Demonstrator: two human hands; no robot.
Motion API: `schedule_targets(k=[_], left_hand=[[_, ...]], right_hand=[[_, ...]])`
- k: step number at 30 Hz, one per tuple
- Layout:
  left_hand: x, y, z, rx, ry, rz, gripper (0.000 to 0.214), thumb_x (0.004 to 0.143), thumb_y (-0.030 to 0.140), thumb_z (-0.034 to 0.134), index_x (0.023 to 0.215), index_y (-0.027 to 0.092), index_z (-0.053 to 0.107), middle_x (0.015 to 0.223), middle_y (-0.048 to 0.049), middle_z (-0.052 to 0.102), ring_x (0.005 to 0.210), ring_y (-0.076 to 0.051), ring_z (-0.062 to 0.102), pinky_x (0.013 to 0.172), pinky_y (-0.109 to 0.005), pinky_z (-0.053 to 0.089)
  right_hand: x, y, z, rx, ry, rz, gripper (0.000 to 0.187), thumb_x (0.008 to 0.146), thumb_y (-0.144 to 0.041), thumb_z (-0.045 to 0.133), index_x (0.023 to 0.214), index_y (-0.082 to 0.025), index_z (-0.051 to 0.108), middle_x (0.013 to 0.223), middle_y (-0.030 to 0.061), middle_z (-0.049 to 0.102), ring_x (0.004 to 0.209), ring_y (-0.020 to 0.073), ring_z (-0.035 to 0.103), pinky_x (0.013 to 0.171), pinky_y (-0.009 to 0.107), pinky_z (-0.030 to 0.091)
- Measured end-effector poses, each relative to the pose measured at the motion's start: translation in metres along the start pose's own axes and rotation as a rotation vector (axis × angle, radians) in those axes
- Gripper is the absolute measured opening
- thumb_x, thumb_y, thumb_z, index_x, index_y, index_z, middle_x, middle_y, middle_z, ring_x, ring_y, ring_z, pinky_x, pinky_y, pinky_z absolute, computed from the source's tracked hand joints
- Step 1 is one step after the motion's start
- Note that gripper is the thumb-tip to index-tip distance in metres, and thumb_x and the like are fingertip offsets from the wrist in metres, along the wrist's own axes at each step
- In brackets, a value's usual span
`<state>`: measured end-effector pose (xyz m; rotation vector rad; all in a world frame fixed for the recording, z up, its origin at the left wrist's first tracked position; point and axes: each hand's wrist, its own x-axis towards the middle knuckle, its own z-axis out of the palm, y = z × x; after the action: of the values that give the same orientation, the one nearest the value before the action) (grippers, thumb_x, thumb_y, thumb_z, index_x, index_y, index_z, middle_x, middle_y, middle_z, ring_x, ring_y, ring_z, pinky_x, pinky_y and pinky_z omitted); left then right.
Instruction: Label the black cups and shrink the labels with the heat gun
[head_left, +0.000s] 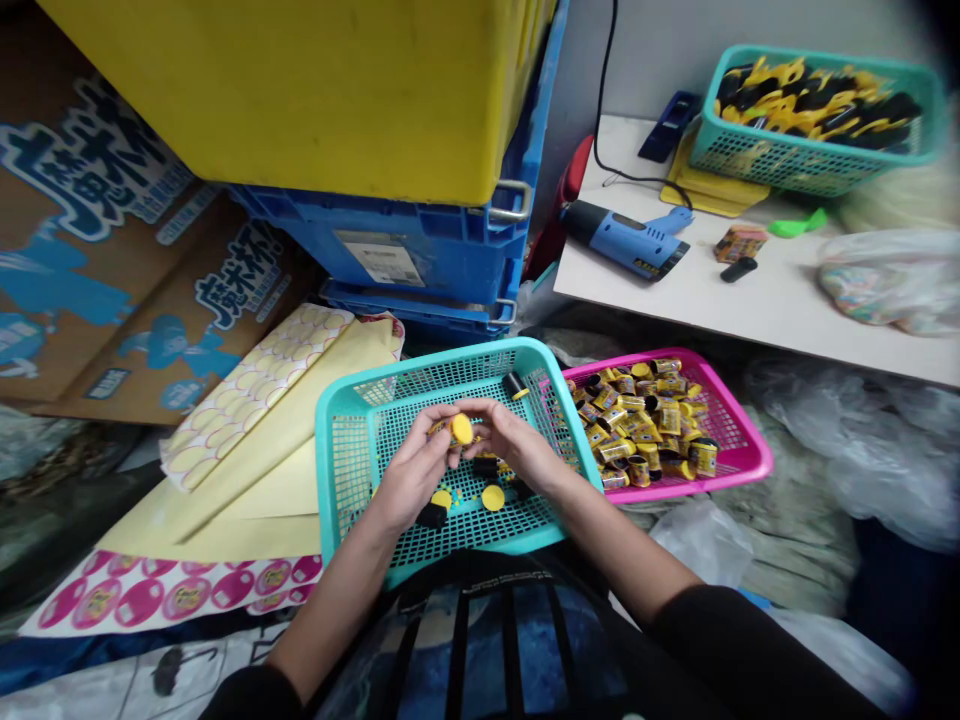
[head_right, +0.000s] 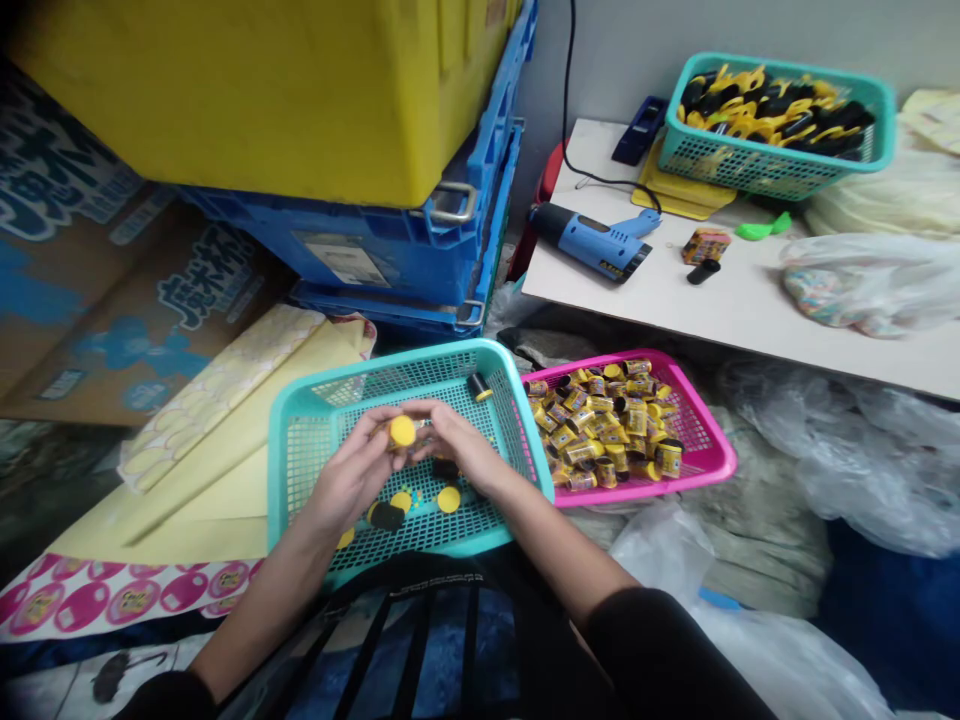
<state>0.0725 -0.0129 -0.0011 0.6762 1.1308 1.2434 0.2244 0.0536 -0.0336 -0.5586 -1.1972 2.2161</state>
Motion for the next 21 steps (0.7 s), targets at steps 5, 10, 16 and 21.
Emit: schedule_targets(k=[5,10,16,21], left_hand=[[0.001,-0.003,0.006,-0.003,-0.053,-0.077,0.035,0.086,0.043,0.061,0.115,0.03,0.045,0.111,-0.003,0.06,0.091,-0.017,0.059,0.075,-0.029,0.048],[0.003,0.0,0.007,0.229,-0.146,-0.049,0.052,0.087,0.05,0.059,0.132,0.031,0.041,0.134,-0.0076,0.054,0.112,-0.022,0.057,0.09,-0.033,0.048],[0.006,0.014,-0.02,0.502,-0.039,-0.053,0.045,0.084,0.051,0.06,0.119,0.023,0.061,0.123,-0.0114,0.065,0.107,-0.027,0.063,0.086,-0.035,0.053],[0.011,0.015,-0.037,0.929,0.042,0.053,0.029,0.087,0.045,0.055,0.104,0.025,0.07,0.114,-0.0076,0.071,0.109,-0.029,0.062,0.096,-0.039,0.047]], right_hand=[[-0.009,-0.008,0.008,-0.538,0.152,-0.223,0.046,0.081,-0.048,0.07,0.117,-0.022,0.056,0.116,0.0083,0.057,0.105,0.0206,0.056,0.094,0.038,0.047],[-0.05,-0.041,-0.012,-0.815,0.384,-0.401,0.029,0.086,-0.043,0.065,0.103,-0.021,0.059,0.114,0.0076,0.059,0.113,0.0213,0.053,0.101,0.038,0.041],[-0.137,-0.101,-0.107,-1.289,0.746,0.35,0.047,0.081,-0.054,0.059,0.106,-0.015,0.063,0.113,0.0155,0.061,0.102,0.0314,0.059,0.091,0.047,0.045],[-0.116,-0.099,-0.107,-1.451,0.754,0.222,0.041,0.086,-0.045,0.056,0.113,-0.015,0.064,0.113,0.0144,0.064,0.102,0.0293,0.06,0.091,0.044,0.047]])
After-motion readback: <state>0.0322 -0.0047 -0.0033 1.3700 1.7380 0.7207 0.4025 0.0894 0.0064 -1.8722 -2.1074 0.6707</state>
